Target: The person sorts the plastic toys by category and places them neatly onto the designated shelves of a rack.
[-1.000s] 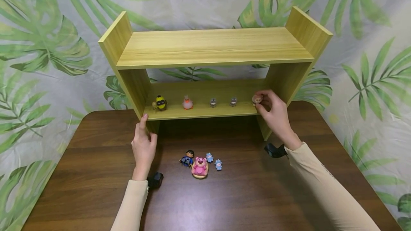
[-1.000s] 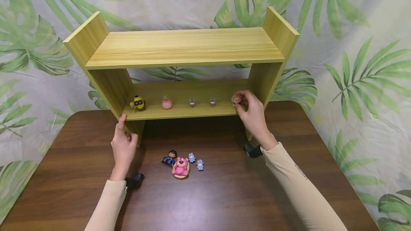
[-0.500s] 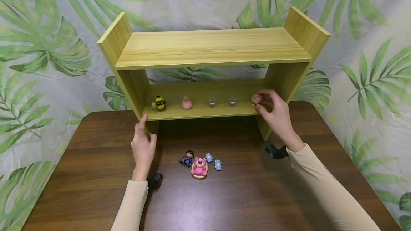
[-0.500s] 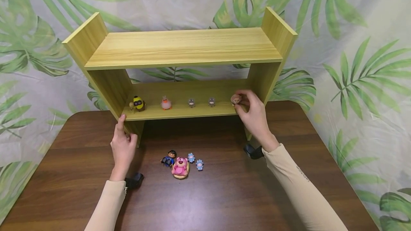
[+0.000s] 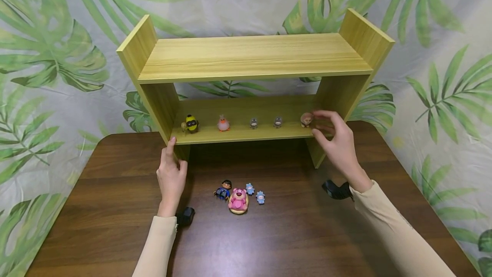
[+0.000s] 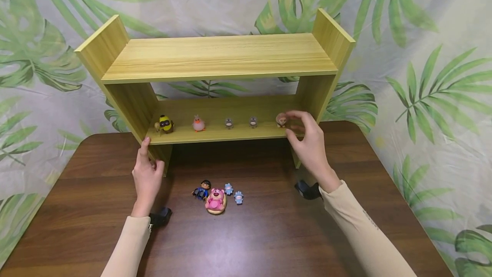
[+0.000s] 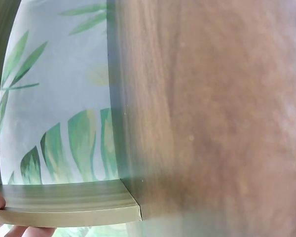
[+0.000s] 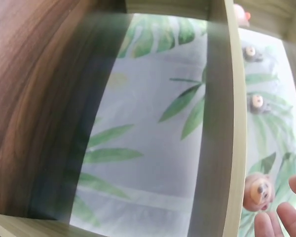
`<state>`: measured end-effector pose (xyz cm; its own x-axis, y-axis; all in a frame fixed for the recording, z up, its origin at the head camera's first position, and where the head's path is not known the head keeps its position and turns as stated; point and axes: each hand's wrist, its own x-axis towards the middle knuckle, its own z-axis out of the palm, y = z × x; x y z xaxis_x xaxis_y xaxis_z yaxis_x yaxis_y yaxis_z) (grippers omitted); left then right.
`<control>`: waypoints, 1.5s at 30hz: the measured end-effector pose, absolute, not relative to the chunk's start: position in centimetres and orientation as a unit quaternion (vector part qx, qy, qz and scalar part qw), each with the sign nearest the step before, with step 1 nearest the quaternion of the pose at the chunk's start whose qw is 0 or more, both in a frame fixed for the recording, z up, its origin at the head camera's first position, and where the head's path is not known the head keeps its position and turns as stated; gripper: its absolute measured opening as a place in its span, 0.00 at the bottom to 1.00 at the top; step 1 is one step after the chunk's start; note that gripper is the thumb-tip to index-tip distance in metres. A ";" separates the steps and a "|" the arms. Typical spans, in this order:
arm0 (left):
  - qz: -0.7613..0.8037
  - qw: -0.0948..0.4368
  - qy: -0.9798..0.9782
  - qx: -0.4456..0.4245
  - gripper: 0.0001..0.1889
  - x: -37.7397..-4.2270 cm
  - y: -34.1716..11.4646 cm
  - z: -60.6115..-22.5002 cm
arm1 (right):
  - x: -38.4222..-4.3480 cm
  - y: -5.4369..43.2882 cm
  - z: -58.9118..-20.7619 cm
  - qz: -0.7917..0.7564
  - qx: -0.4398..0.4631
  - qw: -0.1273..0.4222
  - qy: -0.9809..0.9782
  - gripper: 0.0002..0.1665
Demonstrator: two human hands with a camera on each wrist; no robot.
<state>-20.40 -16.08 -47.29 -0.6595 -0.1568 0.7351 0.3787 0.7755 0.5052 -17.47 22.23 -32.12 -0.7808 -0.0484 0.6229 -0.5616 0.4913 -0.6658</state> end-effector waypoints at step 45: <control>-0.332 0.409 -0.848 -0.062 0.46 -20.3 -16.0 -47.2 | -13.5 17.5 -45.1 0.492 0.237 0.094 -0.833 0.21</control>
